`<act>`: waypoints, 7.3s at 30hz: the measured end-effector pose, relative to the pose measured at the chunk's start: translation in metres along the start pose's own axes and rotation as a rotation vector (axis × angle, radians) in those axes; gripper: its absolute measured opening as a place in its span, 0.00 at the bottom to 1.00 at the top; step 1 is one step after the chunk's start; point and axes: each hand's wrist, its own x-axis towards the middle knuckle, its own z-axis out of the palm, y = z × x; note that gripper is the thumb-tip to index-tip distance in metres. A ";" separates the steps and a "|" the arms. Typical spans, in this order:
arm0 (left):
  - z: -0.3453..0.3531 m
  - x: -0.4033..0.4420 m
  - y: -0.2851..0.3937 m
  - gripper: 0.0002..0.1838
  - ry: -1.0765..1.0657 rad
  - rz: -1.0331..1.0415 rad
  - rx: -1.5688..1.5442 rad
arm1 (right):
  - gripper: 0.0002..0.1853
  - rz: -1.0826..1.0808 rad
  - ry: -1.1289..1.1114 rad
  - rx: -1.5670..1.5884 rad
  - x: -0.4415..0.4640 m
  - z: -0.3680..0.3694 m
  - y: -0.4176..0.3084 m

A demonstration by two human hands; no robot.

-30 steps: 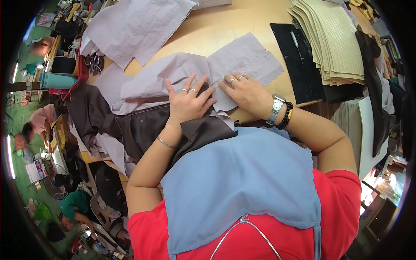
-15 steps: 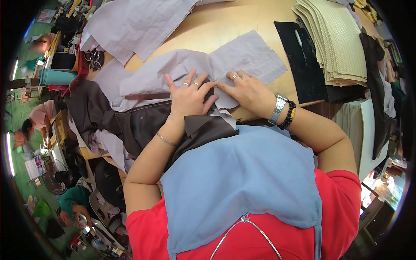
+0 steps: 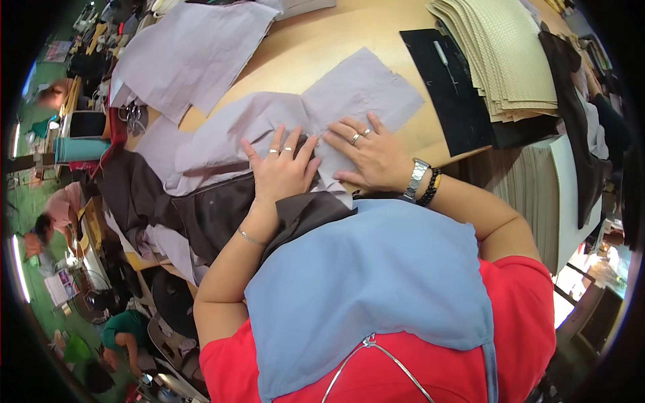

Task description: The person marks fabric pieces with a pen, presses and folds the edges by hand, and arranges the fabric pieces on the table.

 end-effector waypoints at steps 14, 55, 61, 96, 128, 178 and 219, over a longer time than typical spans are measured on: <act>0.008 -0.006 -0.002 0.20 0.040 0.007 0.013 | 0.35 0.409 -0.053 -0.286 -0.010 -0.032 0.089; 0.011 -0.004 -0.001 0.20 0.048 -0.035 -0.089 | 0.31 0.062 0.014 0.003 0.009 0.003 -0.003; 0.009 -0.004 0.001 0.20 0.020 -0.059 -0.083 | 0.33 0.089 0.025 -0.019 0.009 0.006 -0.008; -0.029 -0.113 -0.026 0.44 -0.143 -0.631 -0.224 | 0.28 0.402 0.300 -0.138 -0.018 -0.009 0.103; -0.017 0.004 0.001 0.19 0.183 -0.145 -1.305 | 0.49 0.668 0.641 0.376 -0.086 -0.163 0.084; -0.054 -0.061 -0.128 0.12 0.847 -0.922 -0.672 | 0.21 0.207 0.143 0.620 -0.023 -0.015 0.016; -0.113 0.166 -0.269 0.26 0.794 -0.850 -0.567 | 0.11 0.549 0.565 0.945 -0.049 0.013 0.115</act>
